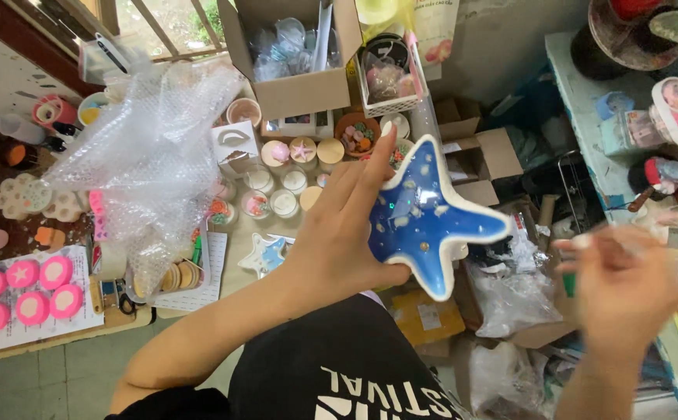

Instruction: Repairing or detailing a blue starfish-shaped candle using a heat tool and wax details.

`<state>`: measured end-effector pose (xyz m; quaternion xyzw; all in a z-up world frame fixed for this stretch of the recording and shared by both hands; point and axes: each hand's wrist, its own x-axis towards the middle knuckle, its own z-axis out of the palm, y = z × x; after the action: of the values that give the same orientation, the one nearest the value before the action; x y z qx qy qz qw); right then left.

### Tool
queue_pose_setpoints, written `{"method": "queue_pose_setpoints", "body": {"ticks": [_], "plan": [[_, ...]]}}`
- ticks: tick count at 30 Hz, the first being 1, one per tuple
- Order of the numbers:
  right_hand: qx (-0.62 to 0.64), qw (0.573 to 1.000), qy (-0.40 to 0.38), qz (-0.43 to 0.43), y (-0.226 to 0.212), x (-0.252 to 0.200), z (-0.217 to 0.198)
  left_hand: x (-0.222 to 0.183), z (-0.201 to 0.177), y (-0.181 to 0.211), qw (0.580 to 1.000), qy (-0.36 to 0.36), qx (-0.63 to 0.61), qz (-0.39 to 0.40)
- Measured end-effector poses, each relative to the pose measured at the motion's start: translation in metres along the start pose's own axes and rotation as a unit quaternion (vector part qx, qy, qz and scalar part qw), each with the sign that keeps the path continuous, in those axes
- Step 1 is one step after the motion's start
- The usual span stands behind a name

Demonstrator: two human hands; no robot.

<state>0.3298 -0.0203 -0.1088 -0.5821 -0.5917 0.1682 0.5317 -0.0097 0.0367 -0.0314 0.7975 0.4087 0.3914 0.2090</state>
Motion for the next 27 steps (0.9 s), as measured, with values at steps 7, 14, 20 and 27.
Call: {"method": "queue_pose_setpoints", "body": {"ticks": [7, 14, 20, 27], "plan": [[-0.589, 0.782, 0.184, -0.080, 0.211, 0.016, -0.108, -0.011, -0.014, -0.007, 0.991, -0.001, -0.084, 0.100], [0.018, 0.985, 0.124, 0.117, 0.009, -0.057, -0.005, -0.022, -0.034, 0.004, 0.985, -0.057, -0.089, 0.136], [0.323, 0.936, -0.043, 0.132, -0.107, -0.136, 0.078, -0.060, -0.067, 0.006, 0.970, -0.099, -0.114, 0.189], [0.398, 0.899, 0.085, 0.162, -0.194, -0.262, 0.144, -0.142, -0.136, -0.010, 0.937, -0.147, -0.072, 0.308]]}}
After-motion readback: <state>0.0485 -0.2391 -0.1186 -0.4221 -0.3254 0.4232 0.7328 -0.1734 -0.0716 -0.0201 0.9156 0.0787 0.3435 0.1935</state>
